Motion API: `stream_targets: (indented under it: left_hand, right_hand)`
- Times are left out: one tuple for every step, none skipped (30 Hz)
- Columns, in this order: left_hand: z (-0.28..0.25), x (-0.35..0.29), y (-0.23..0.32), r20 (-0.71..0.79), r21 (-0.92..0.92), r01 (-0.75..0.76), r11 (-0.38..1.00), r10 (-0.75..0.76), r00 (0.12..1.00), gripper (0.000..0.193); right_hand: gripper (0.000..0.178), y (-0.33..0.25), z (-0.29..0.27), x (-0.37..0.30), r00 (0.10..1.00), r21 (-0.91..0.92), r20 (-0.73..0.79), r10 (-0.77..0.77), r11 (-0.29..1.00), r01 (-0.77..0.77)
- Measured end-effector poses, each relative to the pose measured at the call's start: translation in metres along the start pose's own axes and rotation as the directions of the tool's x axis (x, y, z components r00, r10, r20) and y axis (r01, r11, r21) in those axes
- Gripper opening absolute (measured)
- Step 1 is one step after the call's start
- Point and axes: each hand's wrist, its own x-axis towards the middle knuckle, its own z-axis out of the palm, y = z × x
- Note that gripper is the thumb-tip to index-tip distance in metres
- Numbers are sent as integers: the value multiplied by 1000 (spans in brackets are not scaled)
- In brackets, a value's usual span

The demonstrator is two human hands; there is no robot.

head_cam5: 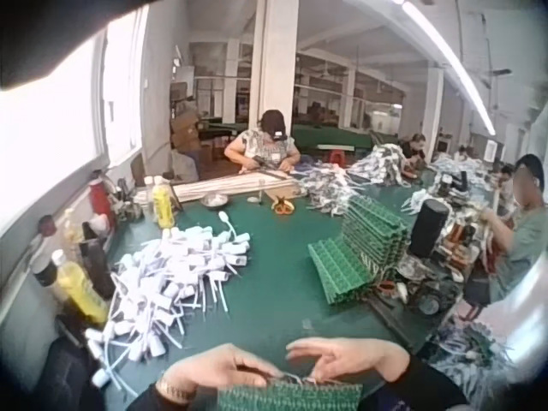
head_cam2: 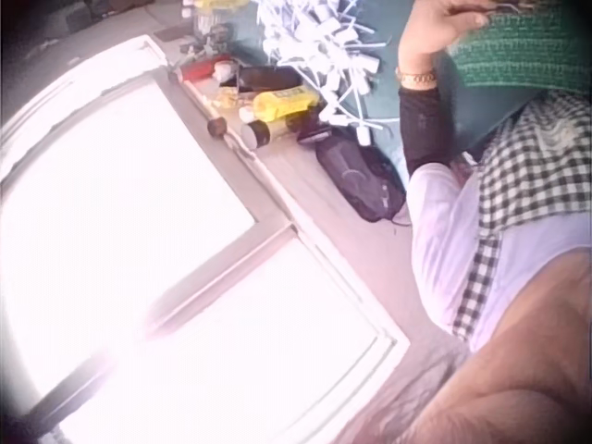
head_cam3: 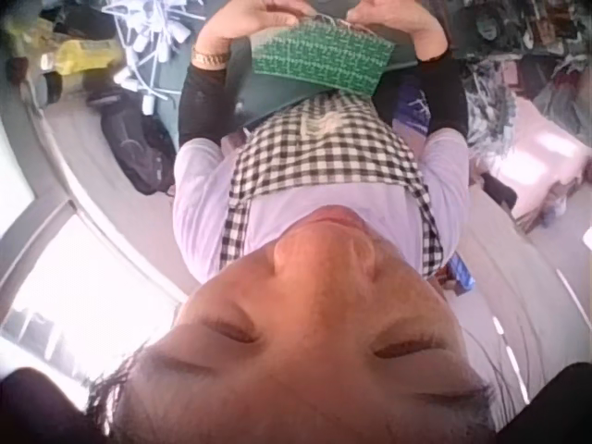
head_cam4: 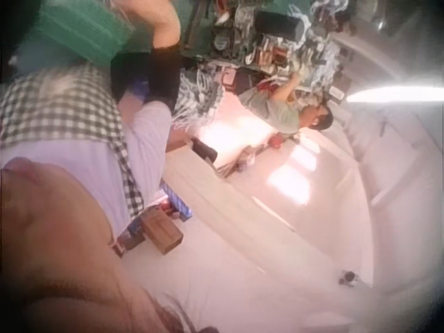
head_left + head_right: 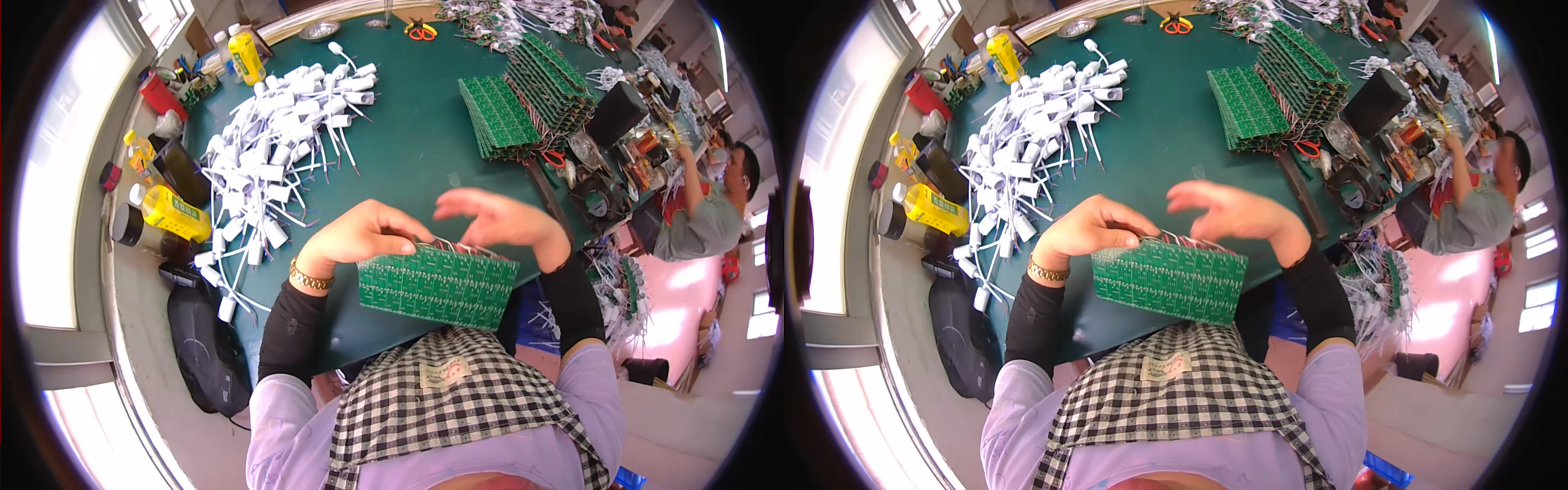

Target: The person solders wires and electronic components onto green printed circuit boards (PCBs) using a soldering iron.

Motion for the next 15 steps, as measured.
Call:
stream_targets:
  left_hand:
    - [7,2,12,-21,107,35,994,-33,999,26]
    - [12,4,17,-46,213,73,974,-64,997,25]
    - [16,4,16,-56,202,71,977,-61,997,25]
    - [19,5,15,-166,270,46,962,-1,986,26]
    - [21,5,14,-268,340,32,940,64,961,27]
    - [18,9,16,-356,-65,46,997,-66,932,33]
    - [3,8,9,-410,62,-108,992,124,904,49]
    - [-15,3,-2,-437,-146,-185,972,105,893,59]
    - [-28,4,-13,-454,-342,-267,901,90,886,69]
    - [-29,5,-25,-396,-621,-362,695,120,910,81]
    - [-26,6,-38,-303,-731,-391,559,247,920,84]
    - [-5,18,-34,-296,-673,-400,623,268,917,82]
    - [21,28,-29,-303,-603,-413,683,283,910,81]
    - [33,37,-32,-415,-158,-326,932,237,879,79]
    - [47,38,-18,-327,-129,-331,935,275,904,62]
  right_hand:
    - [59,2,11,2,996,-209,75,54,977,-38]
    - [61,12,21,6,990,-236,140,4,971,30]
    - [64,23,29,9,977,-254,210,-47,962,101]
    - [60,19,32,6,982,-317,152,116,946,-63]
    - [60,27,30,4,979,-319,160,126,945,-69]
    - [58,40,31,-2,997,-136,62,-54,989,62]
    - [57,48,33,-4,975,35,-52,-216,975,218]
    - [54,49,35,-9,956,20,-156,-249,967,255]
    - [54,50,36,-8,953,13,-158,-259,964,264]
    - [54,52,35,-6,850,53,-304,-429,884,465]
    - [54,55,35,-2,697,60,-448,-560,759,648]
    - [55,70,28,2,641,110,-533,-553,706,700]
    - [55,72,30,8,637,108,-534,-556,702,704]
    - [54,73,36,14,632,90,-555,-540,716,692]
    - [53,75,37,15,617,67,-588,-523,728,682]
